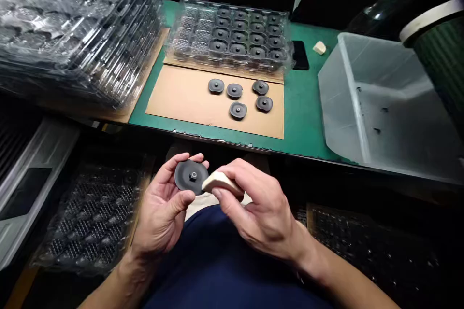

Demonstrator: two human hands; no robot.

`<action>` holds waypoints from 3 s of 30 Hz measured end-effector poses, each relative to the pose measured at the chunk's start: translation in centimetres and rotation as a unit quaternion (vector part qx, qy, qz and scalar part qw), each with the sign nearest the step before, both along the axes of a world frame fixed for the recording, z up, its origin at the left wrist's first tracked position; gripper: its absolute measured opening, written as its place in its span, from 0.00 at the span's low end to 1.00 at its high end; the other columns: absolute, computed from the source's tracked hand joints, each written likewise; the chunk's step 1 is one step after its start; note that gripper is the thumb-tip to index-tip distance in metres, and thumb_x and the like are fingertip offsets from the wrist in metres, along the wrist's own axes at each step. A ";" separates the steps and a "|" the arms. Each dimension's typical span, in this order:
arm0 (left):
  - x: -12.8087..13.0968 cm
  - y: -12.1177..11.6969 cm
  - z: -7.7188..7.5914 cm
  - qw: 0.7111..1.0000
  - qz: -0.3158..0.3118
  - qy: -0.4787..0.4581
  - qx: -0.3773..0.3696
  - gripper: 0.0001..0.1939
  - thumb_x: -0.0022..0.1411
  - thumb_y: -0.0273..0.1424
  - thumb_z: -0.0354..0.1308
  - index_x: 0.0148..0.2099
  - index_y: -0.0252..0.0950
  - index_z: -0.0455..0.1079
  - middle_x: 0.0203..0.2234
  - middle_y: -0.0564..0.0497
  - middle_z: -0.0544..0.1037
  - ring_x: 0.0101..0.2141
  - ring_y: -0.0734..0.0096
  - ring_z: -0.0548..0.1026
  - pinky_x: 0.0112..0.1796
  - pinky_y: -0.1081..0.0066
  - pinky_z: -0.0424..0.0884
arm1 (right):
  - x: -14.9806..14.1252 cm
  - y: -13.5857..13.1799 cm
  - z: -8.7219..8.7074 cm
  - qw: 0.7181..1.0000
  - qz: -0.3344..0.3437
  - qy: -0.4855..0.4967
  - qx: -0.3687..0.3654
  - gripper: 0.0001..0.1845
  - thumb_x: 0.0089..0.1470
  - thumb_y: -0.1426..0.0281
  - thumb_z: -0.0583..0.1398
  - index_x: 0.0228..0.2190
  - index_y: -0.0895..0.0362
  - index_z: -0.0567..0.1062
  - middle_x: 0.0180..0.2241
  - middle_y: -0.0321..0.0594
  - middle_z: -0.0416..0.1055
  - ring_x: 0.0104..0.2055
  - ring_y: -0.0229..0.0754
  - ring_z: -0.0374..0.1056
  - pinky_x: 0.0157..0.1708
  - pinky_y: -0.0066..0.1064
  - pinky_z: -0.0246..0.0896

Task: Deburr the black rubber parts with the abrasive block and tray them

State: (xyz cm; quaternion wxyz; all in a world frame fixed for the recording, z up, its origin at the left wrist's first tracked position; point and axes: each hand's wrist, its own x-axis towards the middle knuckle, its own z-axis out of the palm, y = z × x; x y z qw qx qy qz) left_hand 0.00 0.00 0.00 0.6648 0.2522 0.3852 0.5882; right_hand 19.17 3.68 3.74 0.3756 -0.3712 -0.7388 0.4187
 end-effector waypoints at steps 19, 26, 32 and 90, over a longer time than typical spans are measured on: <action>-0.1 0.0 0.6 1.000 0.013 -0.011 -0.003 0.28 0.64 0.25 0.73 0.63 0.42 0.72 0.65 0.41 0.70 0.64 0.50 0.69 0.62 0.64 0.72 | -0.7 -0.5 -0.5 0.997 -0.062 -0.038 0.033 0.05 0.70 0.75 0.58 0.42 0.61 0.75 0.35 0.38 0.67 0.35 0.37 0.62 0.36 0.31 0.60; -0.3 0.1 0.7 1.000 0.018 -0.014 0.001 0.28 0.64 0.24 0.72 0.63 0.42 0.71 0.66 0.41 0.69 0.65 0.50 0.68 0.62 0.64 0.71 | -0.8 -0.5 -0.3 0.997 -0.069 -0.027 0.027 0.04 0.69 0.74 0.59 0.41 0.61 0.75 0.35 0.38 0.67 0.34 0.36 0.62 0.36 0.31 0.59; -0.1 0.0 0.5 1.000 0.007 -0.020 -0.007 0.29 0.63 0.24 0.73 0.63 0.43 0.72 0.65 0.42 0.70 0.65 0.51 0.69 0.61 0.65 0.72 | -1.0 0.1 -1.2 0.998 -0.051 -0.020 0.031 0.04 0.70 0.74 0.59 0.43 0.60 0.75 0.38 0.39 0.69 0.37 0.37 0.65 0.39 0.30 0.61; -1.4 0.6 0.3 0.995 -0.003 -0.029 -0.092 0.19 0.72 0.35 0.66 0.61 0.37 0.78 0.52 0.43 0.81 0.50 0.63 0.80 0.53 0.74 0.76 | -1.1 0.0 -1.7 0.993 -0.036 -0.117 0.003 0.12 0.69 0.70 0.57 0.31 0.58 0.68 0.28 0.35 0.61 0.28 0.36 0.55 0.31 0.32 0.49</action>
